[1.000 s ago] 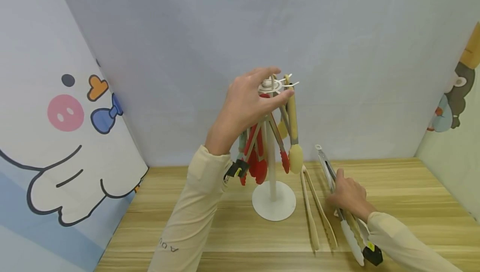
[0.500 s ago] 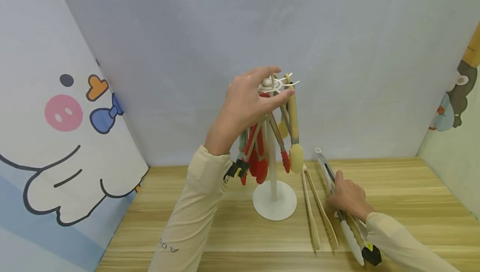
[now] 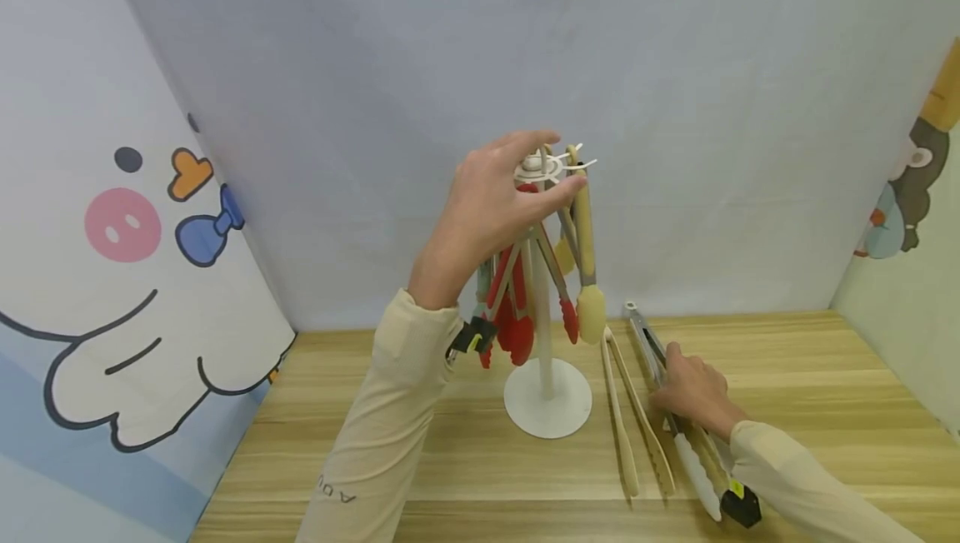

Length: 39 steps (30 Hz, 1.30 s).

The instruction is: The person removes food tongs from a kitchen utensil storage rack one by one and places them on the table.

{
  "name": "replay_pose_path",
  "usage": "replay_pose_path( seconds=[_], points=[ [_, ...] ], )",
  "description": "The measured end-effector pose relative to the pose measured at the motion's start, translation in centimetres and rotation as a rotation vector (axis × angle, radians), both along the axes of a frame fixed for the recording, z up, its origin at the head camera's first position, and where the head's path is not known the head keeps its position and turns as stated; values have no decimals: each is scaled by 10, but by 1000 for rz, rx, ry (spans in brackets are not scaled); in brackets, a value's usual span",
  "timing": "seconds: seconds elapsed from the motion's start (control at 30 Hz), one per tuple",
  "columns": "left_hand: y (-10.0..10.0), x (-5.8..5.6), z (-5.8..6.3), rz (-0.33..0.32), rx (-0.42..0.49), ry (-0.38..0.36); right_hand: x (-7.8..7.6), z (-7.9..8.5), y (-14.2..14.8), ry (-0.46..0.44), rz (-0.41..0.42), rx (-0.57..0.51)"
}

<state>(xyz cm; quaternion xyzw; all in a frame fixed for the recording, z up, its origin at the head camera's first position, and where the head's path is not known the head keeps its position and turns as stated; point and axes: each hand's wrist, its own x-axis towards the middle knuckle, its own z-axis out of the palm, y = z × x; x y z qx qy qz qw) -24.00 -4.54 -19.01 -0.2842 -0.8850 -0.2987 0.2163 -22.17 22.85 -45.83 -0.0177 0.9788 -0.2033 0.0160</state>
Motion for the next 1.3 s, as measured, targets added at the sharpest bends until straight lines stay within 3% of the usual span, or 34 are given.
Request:
replay_pose_path(
  seconds=[0.43, 1.3],
  points=[
    [1, 4, 1, 11, -14, 5, 4, 6, -2, -41, -7, -3],
    [0, 2, 2, 5, -6, -21, 5, 19, 0, 15, 20, -86]
  ],
)
